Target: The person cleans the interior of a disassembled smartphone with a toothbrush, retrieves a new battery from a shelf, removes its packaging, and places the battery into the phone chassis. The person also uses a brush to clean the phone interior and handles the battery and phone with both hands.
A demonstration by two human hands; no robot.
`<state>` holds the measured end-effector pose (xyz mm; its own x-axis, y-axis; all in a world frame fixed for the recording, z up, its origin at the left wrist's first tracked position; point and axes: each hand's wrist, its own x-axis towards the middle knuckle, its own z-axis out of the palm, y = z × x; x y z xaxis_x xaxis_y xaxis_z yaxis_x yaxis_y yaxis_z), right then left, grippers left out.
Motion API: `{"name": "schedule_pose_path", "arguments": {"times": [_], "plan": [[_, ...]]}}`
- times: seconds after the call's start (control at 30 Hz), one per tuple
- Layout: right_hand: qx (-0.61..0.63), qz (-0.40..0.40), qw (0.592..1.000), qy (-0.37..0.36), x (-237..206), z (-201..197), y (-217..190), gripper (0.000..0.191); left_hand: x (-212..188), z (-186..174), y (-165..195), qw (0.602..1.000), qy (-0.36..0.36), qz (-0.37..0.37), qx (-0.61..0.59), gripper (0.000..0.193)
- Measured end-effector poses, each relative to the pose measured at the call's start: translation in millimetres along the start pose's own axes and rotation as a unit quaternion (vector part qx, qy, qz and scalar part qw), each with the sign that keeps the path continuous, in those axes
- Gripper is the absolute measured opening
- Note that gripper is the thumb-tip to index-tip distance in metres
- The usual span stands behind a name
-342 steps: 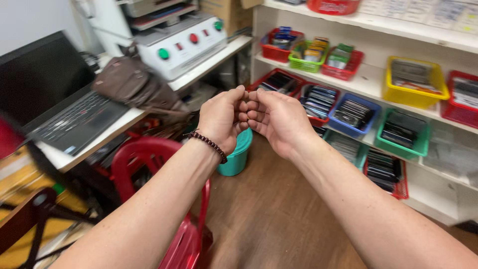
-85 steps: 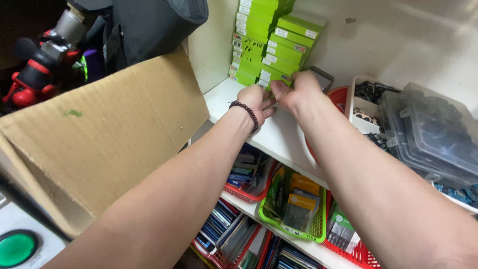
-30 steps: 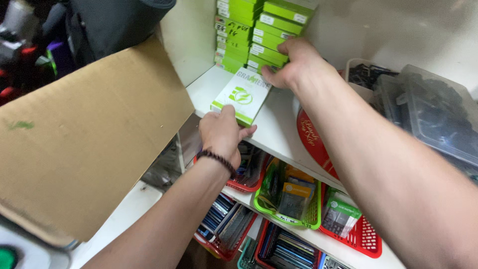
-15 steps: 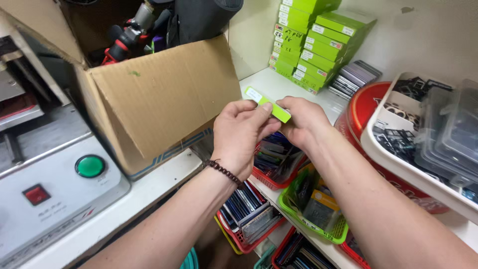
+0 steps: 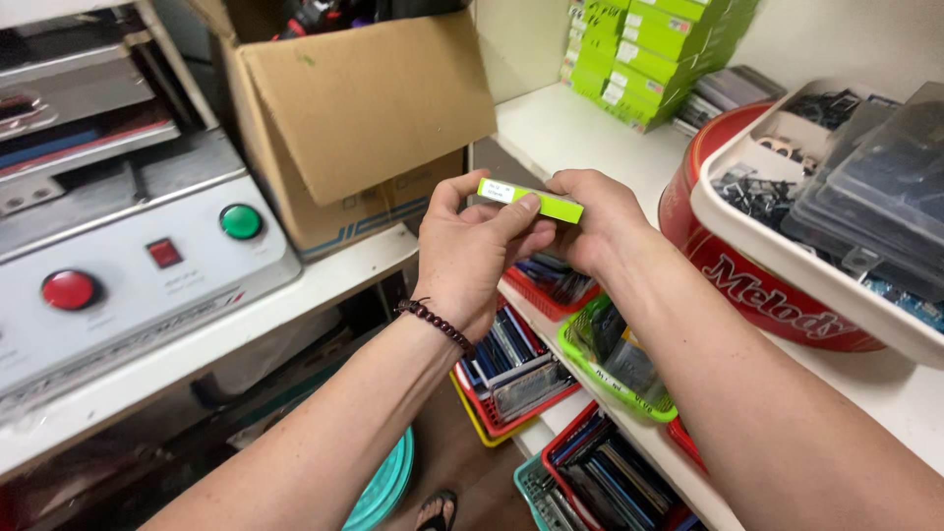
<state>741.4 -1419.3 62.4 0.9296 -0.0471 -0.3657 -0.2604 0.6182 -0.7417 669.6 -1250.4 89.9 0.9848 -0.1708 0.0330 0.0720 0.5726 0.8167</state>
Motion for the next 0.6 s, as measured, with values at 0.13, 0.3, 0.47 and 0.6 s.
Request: {"name": "schedule_pose_path", "arguments": {"times": [0.13,0.3,0.47,0.6], "plan": [[0.000,-0.007,1.000,0.014,-12.4,7.6,18.4,0.012,-23.8,-4.1,1.8,0.999,0.038,0.014,0.008,0.054],[0.005,-0.005,0.999,0.031,-19.2,14.2,28.9,0.007,-41.2,-5.3,8.7,0.997,0.065,0.004,0.029,0.055],[-0.002,-0.007,0.999,0.035,-28.3,18.8,29.1,0.012,-48.6,-4.9,13.9,0.998,0.059,0.012,0.034,0.056],[-0.015,0.001,0.999,0.036,-35.3,22.0,32.0,0.015,-52.9,-6.1,16.4,0.997,0.066,0.003,0.040,0.054]]}}
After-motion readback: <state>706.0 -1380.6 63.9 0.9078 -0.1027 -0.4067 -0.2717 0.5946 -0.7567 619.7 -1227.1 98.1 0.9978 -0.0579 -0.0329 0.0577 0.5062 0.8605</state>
